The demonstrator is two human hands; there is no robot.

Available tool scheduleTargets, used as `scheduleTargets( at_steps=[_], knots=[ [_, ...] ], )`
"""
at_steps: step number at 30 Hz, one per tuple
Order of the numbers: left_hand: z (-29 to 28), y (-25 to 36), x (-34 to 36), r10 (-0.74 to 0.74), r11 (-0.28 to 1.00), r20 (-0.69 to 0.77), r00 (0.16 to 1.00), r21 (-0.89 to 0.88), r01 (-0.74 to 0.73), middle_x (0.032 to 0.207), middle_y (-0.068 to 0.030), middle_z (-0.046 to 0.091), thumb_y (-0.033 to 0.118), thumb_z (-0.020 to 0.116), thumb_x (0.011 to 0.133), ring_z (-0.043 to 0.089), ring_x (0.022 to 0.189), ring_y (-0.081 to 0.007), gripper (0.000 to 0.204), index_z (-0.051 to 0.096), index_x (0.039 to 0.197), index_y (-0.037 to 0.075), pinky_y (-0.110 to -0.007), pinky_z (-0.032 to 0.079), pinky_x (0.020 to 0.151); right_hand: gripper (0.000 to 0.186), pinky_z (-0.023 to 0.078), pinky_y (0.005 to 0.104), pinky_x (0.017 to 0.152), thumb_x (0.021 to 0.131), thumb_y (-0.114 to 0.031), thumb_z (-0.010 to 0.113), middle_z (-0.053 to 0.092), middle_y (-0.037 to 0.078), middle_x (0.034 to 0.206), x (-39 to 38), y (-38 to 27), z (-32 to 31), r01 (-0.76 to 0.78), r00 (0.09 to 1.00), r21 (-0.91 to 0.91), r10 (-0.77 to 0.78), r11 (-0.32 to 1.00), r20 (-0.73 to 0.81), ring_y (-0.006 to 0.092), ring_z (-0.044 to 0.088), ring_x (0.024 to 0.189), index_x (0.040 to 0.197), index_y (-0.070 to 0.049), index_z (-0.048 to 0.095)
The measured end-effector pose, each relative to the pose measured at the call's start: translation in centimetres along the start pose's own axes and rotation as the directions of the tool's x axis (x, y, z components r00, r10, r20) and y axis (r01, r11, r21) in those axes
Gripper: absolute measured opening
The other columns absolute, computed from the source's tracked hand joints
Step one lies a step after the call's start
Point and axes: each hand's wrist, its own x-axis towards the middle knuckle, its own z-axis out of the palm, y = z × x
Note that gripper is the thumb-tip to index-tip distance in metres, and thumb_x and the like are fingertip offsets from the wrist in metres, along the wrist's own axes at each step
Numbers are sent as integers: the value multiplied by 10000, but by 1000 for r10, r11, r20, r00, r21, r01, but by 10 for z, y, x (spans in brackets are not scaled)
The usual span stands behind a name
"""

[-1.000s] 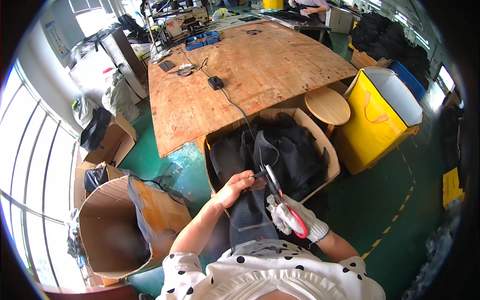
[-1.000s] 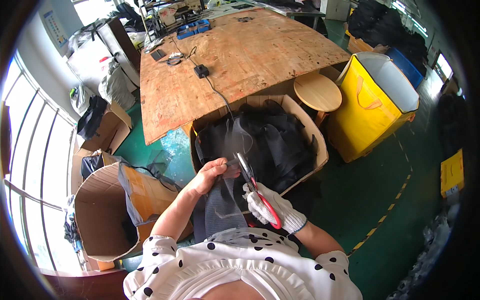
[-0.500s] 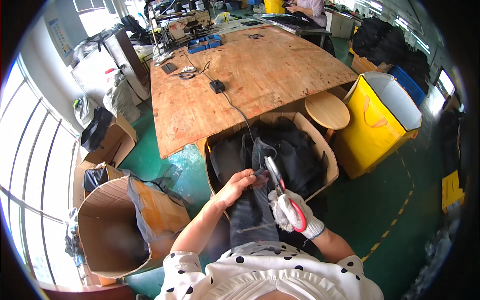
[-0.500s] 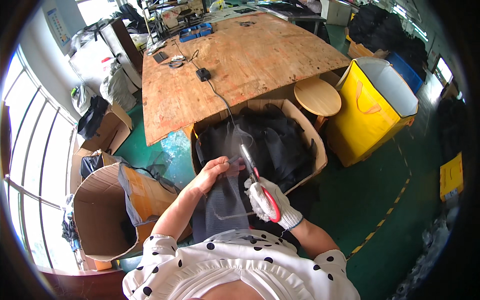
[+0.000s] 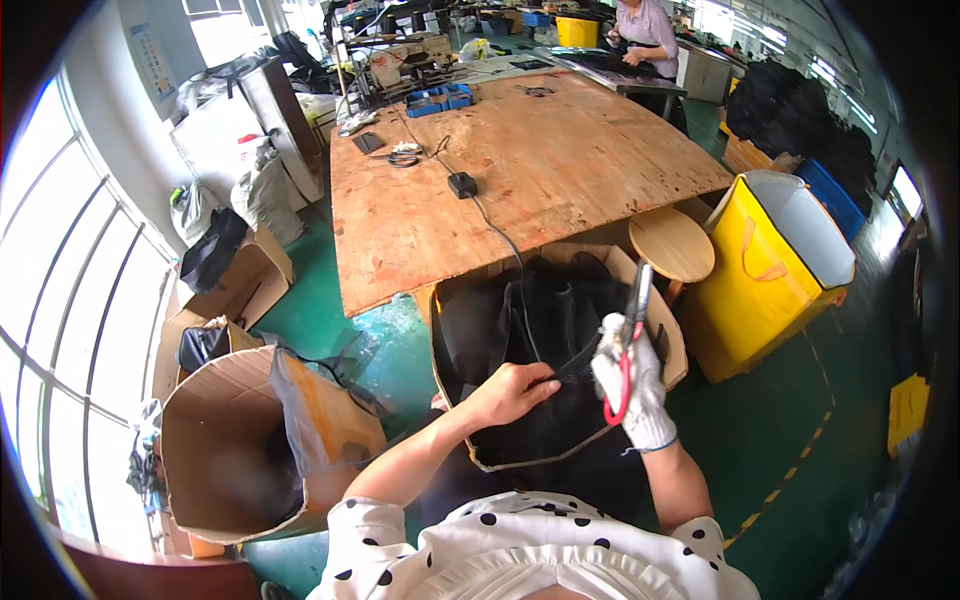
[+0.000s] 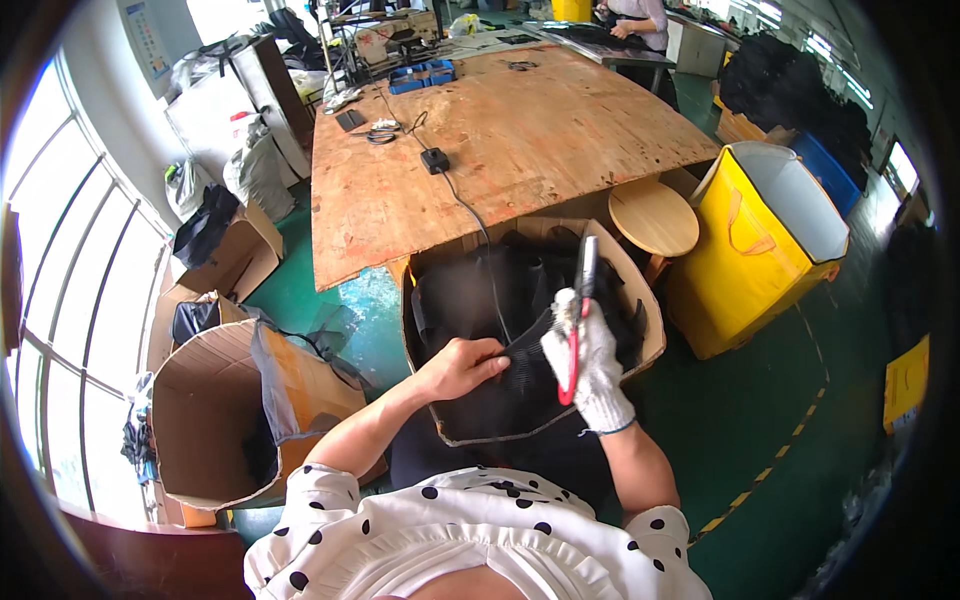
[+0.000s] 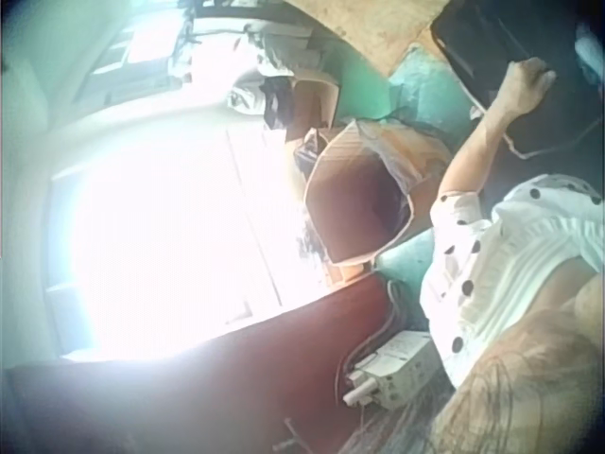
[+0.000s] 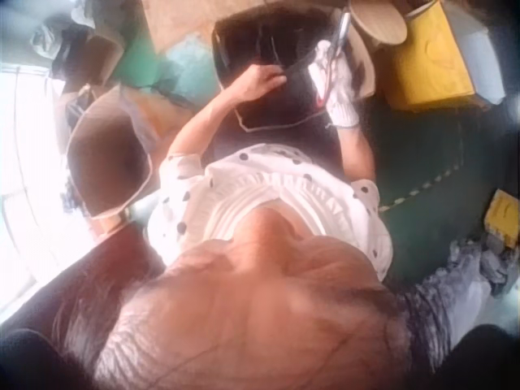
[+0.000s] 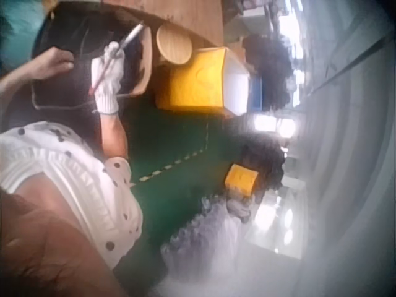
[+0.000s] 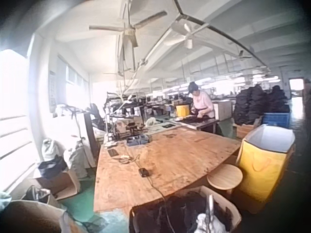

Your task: The person trims excess threads and material from black mesh pieces using scissors.

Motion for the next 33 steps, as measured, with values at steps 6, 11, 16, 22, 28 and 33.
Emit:
scheduleTargets(
  at_steps=[6, 11, 16, 22, 28, 33],
  knots=[
    [-25, 10, -28, -56, 777, 63, 996, 629, 4, 707, -136, 619, 297, 620, 823, 615, 708, -328, 266, 571, 862, 39, -400, 478, 606, 197, 282, 187, 391, 930, -124, 430, 300, -63, 613, -2, -24, 29, 206, 950, -625, -306, 753, -56, 40, 326, 447, 749, -154, 358],
    [-23, 36, -54, 133, 350, -172, 976, 929, 117, 688, -37, 496, 295, 707, 706, 577, 641, -208, 378, 512, 951, 84, -344, 458, 595, 112, 325, 192, 426, 854, -39, 468, 325, -51, 654, 7, -35, 18, 270, 918, -617, -390, 739, -66, 54, 368, 488, 823, -128, 406],
    [-31, 68, -83, -273, 835, 563, 780, 541, -99, 1085, -191, 604, 452, 578, 827, 636, 873, -346, 724, 290, 1393, 103, -410, 508, 770, 184, 363, 182, 491, 806, 9, 528, 374, -48, 726, 11, -31, 15, 282, 913, -541, -396, 793, -104, 42, 394, 582, 955, -82, 471],
    [-29, 22, -50, 202, 840, -229, 952, 540, -48, 915, -144, 640, 189, 679, 788, 634, 833, -255, 310, 608, 1030, 10, -355, 502, 730, 142, 311, 177, 425, 915, -168, 494, 346, -49, 634, 9, -31, 33, 257, 905, -527, -393, 810, -163, 34, 349, 510, 798, -124, 427],
    [-9, -33, -39, -154, 988, -162, 975, 4, 157, 771, -75, 635, 200, 628, 843, 608, 709, -183, 223, 622, 943, 1, -299, 482, 677, 96, 354, 191, 448, 858, -80, 514, 383, -48, 680, -3, -40, 35, 183, 922, -821, -385, 541, -48, 39, 409, 533, 932, -93, 454],
    [-34, -29, -26, -216, 748, 136, 967, -614, 253, 691, 28, 561, 236, 565, 913, 480, 625, -48, 242, 625, 891, 2, -200, 393, 576, 212, 389, 216, 463, 736, 24, 529, 379, -30, 666, -11, -40, 51, 144, 839, -990, -532, 12, 115, 82, 445, 523, 908, -84, 468]
  ],
)
